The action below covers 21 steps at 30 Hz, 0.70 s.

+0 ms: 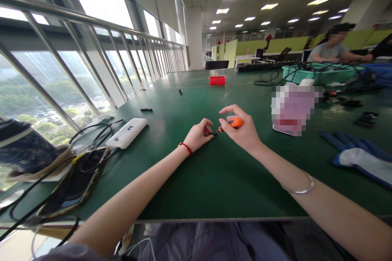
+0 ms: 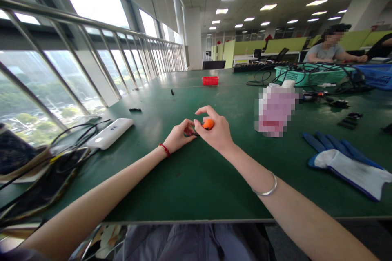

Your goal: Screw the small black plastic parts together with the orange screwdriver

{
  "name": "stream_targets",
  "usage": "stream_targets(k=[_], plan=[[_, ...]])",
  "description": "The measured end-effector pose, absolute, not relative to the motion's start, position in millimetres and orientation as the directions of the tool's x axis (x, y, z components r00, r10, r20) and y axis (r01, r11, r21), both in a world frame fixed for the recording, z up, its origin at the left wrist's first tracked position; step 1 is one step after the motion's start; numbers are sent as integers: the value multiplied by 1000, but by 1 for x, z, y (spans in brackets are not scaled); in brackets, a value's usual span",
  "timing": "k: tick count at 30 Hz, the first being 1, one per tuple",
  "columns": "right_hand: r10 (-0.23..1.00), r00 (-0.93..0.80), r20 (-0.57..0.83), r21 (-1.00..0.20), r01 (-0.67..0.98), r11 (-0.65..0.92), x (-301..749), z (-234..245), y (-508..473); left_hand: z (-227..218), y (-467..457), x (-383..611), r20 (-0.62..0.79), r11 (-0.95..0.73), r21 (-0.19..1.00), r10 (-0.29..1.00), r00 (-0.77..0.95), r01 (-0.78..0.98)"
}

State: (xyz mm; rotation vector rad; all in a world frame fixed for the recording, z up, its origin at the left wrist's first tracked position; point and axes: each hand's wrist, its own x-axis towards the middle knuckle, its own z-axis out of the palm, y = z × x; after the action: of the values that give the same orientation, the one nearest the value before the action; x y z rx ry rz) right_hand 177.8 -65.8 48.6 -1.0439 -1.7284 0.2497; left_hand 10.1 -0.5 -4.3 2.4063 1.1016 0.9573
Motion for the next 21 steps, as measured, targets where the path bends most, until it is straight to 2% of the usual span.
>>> stream_targets(k=[5, 11, 16, 21], plan=[[693, -10, 721, -588, 520, 620, 179, 47, -63, -4, -1, 11, 441, -644, 536, 765, 470, 546], [749, -75, 658, -607, 535, 587, 178, 50, -67, -3, -2, 10, 437, -644, 530, 765, 473, 551], [717, -18, 696, -619, 492, 613, 178, 46, -63, -4, -1, 10, 443, -646, 533, 763, 470, 547], [775, -40, 631, -640, 538, 549, 178, 47, -62, -3, -2, 10, 439, -642, 527, 767, 468, 557]])
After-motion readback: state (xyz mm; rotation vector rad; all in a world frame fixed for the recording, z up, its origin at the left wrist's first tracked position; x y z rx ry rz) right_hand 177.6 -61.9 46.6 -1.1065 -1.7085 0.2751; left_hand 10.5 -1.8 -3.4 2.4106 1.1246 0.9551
